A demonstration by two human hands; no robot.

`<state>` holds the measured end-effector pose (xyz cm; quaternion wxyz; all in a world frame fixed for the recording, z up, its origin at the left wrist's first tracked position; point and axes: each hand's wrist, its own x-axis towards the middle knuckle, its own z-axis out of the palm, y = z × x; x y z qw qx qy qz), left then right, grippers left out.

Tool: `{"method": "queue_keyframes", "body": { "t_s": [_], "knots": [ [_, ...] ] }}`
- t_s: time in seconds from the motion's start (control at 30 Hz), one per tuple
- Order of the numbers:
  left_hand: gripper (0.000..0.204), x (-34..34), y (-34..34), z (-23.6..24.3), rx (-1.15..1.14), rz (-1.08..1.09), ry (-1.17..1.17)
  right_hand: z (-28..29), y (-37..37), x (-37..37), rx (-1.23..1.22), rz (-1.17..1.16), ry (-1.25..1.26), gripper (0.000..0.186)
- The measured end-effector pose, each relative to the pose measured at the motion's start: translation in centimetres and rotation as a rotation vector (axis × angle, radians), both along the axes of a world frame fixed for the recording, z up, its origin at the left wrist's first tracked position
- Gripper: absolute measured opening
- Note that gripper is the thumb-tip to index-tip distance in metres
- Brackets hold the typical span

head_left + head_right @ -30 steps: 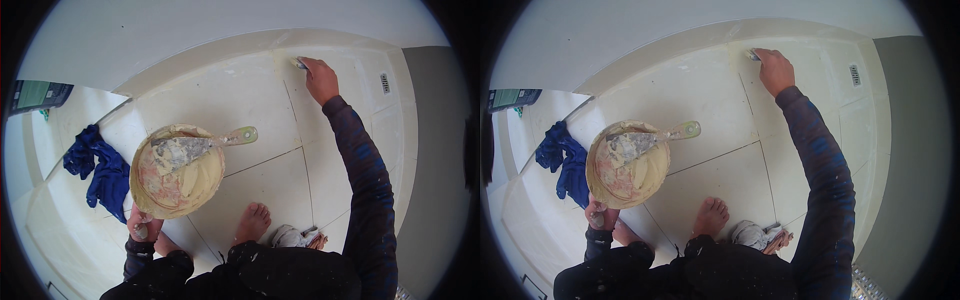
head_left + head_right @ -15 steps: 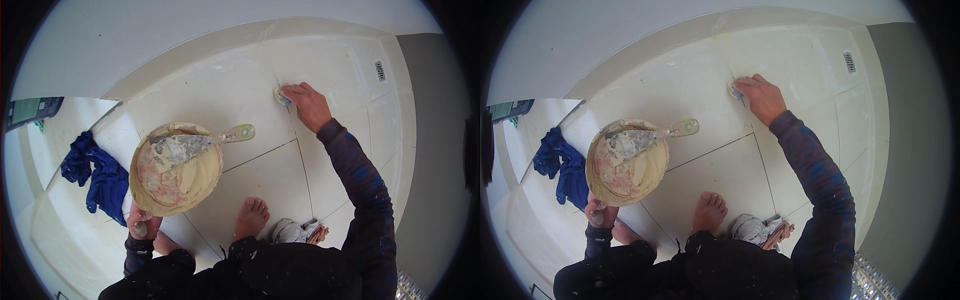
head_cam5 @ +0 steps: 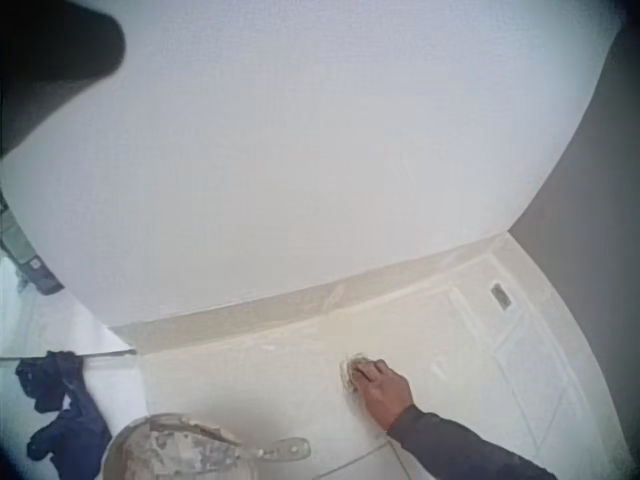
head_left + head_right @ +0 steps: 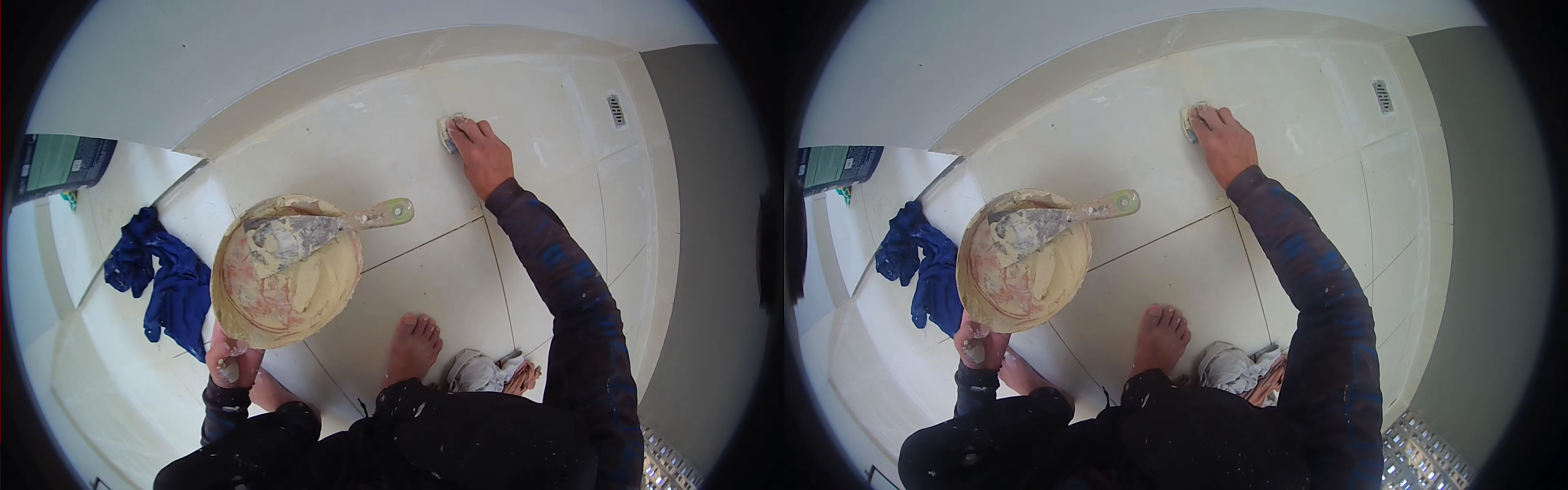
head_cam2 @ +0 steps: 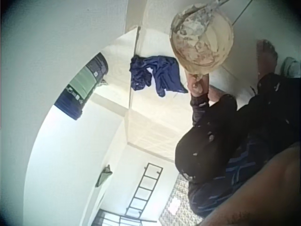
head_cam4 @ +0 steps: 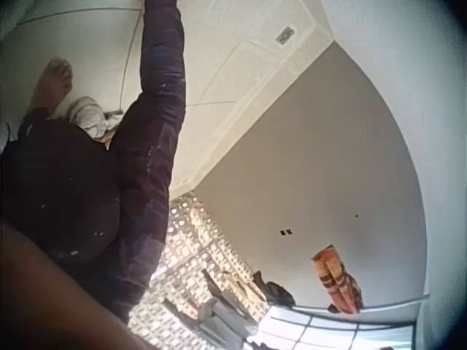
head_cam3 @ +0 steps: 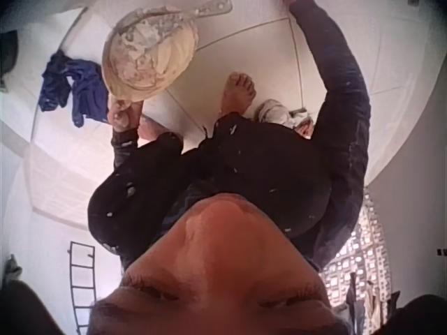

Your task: The person applies filler to the joints between floor tiles using a small scraper. They scoop the material from a bowl and press it into the gaps, then use a cloth to wipe the surface.

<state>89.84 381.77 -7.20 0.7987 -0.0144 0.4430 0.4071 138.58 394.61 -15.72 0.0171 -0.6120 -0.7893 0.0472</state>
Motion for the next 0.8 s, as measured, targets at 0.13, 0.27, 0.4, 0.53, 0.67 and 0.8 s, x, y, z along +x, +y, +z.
{"method": "queue_keyframes", "body": {
  "t_s": [0.13,0.27,0.4,0.53,0.67,0.8],
  "knots": [
    [0.091,0.2,-1.4,0.1,-0.02,0.02,-0.03,2.3,-7.1,2.8,-0.115,-0.022,-0.071,0.039],
    [0.095,-0.3,-1.1,2.2,-0.031,0.025,0.051,4.7,-5.6,2.9,-0.438,-0.16,-0.054,0.038],
    [0.093,-0.2,-0.7,0.3,-0.03,-0.005,0.007,2.1,1.6,2.0,-0.064,-0.175,0.121,0.04],
    [0.092,-1.1,-1.7,0.1,-0.017,-0.035,0.046,-1.4,7.1,1.7,-0.037,-0.013,0.093,0.043],
    [0.092,-1.0,-2.5,-0.6,0.003,-0.014,0.028,0.0,3.4,2.7,-0.158,0.038,0.065,0.047],
    [0.09,-0.6,-2.9,-0.7,0.005,-0.009,0.005,3.1,-5.9,3.7,-0.23,-0.03,0.088,0.048]
  ]
}}
